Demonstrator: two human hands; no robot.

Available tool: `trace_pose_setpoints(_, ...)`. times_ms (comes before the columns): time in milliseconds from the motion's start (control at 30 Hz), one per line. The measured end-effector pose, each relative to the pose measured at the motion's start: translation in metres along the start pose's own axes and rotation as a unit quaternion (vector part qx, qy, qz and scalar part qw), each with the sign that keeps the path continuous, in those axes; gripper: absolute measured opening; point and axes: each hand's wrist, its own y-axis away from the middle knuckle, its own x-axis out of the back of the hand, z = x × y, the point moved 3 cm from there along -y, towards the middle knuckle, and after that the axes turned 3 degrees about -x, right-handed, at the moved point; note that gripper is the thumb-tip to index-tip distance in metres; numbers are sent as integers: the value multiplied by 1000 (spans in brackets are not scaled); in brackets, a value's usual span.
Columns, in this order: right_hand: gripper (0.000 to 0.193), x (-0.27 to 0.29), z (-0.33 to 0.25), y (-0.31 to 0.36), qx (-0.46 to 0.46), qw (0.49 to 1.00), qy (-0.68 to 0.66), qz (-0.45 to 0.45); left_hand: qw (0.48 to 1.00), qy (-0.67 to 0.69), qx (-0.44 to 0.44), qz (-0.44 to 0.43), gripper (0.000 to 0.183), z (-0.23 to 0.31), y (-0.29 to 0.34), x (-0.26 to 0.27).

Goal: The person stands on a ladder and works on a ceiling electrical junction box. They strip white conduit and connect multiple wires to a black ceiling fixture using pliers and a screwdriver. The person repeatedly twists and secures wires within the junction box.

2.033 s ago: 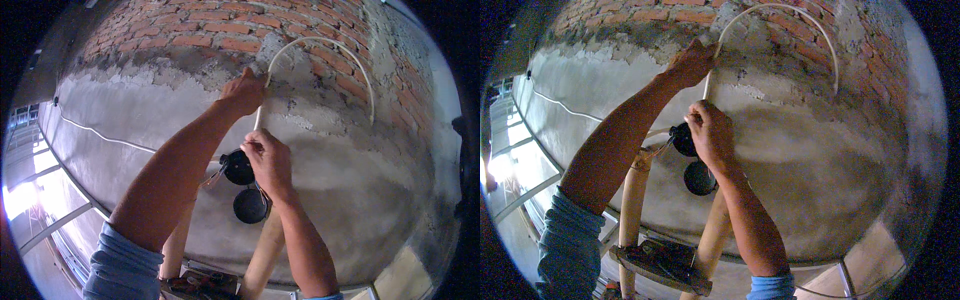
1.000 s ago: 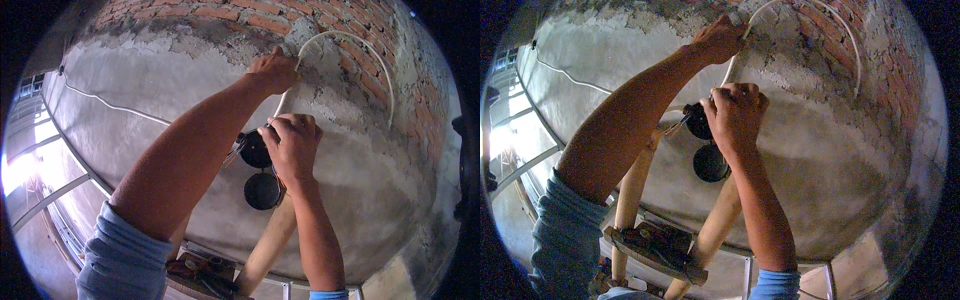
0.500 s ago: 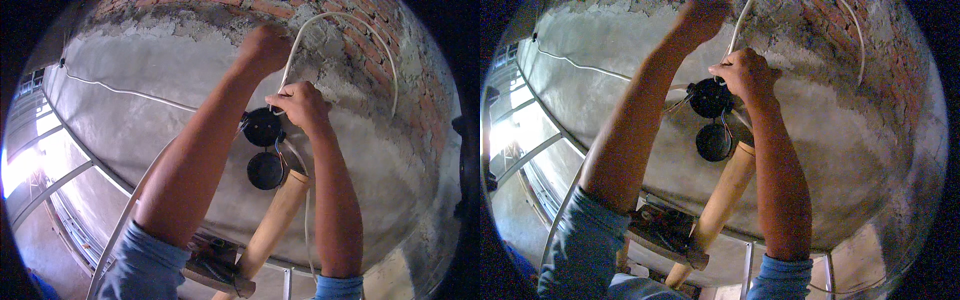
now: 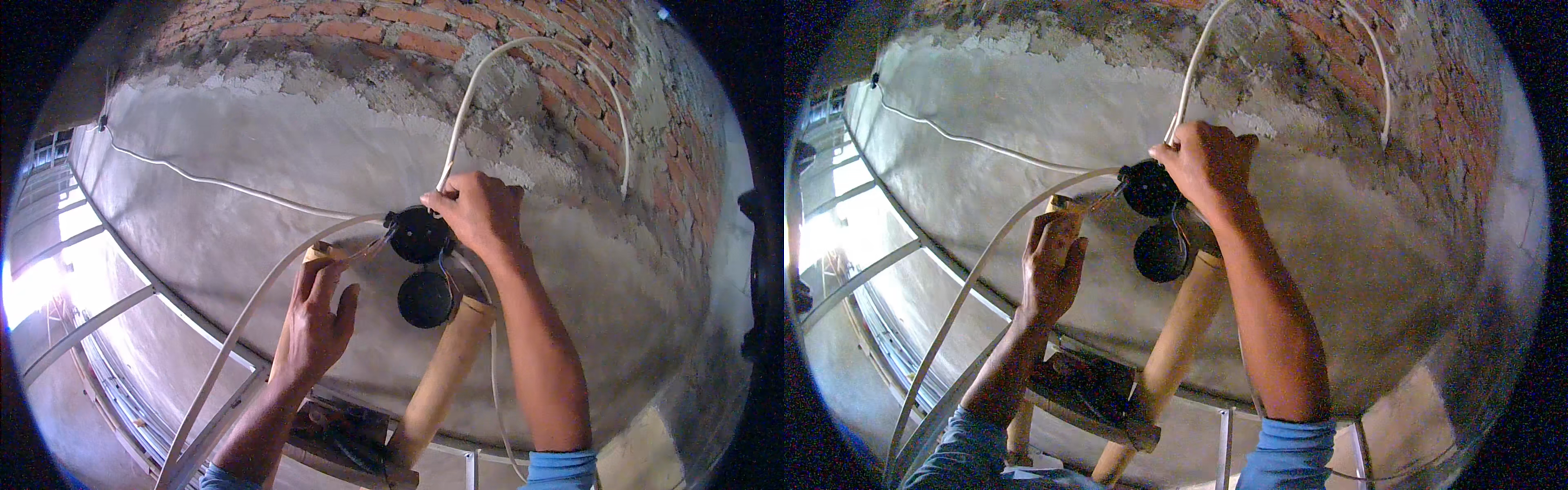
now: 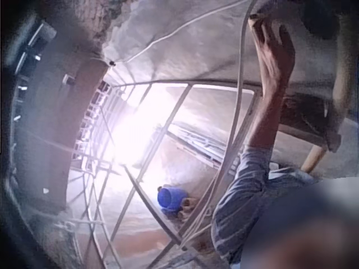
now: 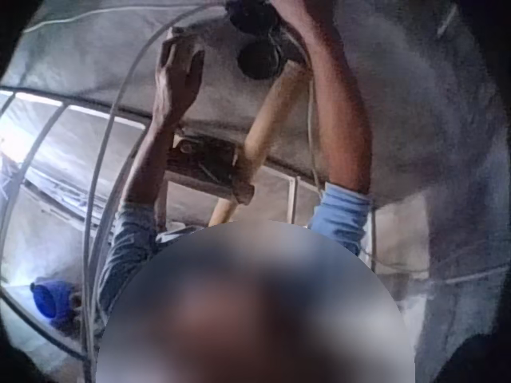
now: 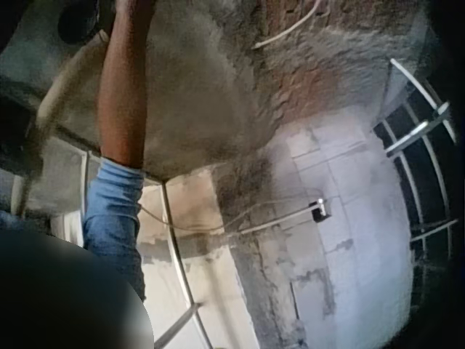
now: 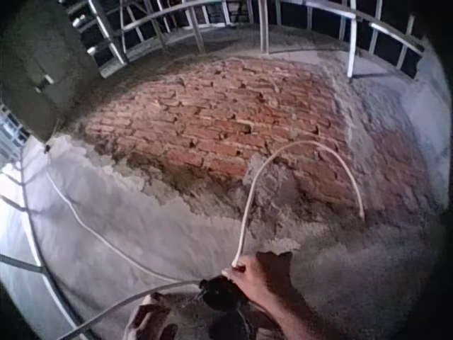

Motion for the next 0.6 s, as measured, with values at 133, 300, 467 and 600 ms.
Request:
trace_pose_setpoints(133, 27, -8, -2, 6, 36, 998, 27, 43, 999, 10, 6, -42, 34, -20, -16, -16)
trace_pose_setpoints(300, 23, -4, -6, 20, 133, 967, 50, 211, 996, 41, -19, -76, 29, -15, -33, -27)
trace_pose_setpoints(467, 23, -3, -20, 55, 146, 958, -112, 220, 994, 89, -26, -55, 36, -9, -25, -38)
trace_pose_setpoints(600, 35, -38, -22, 56, 27, 986, -165, -17, 994, -4, -75, -79, 48, -8, -15, -36)
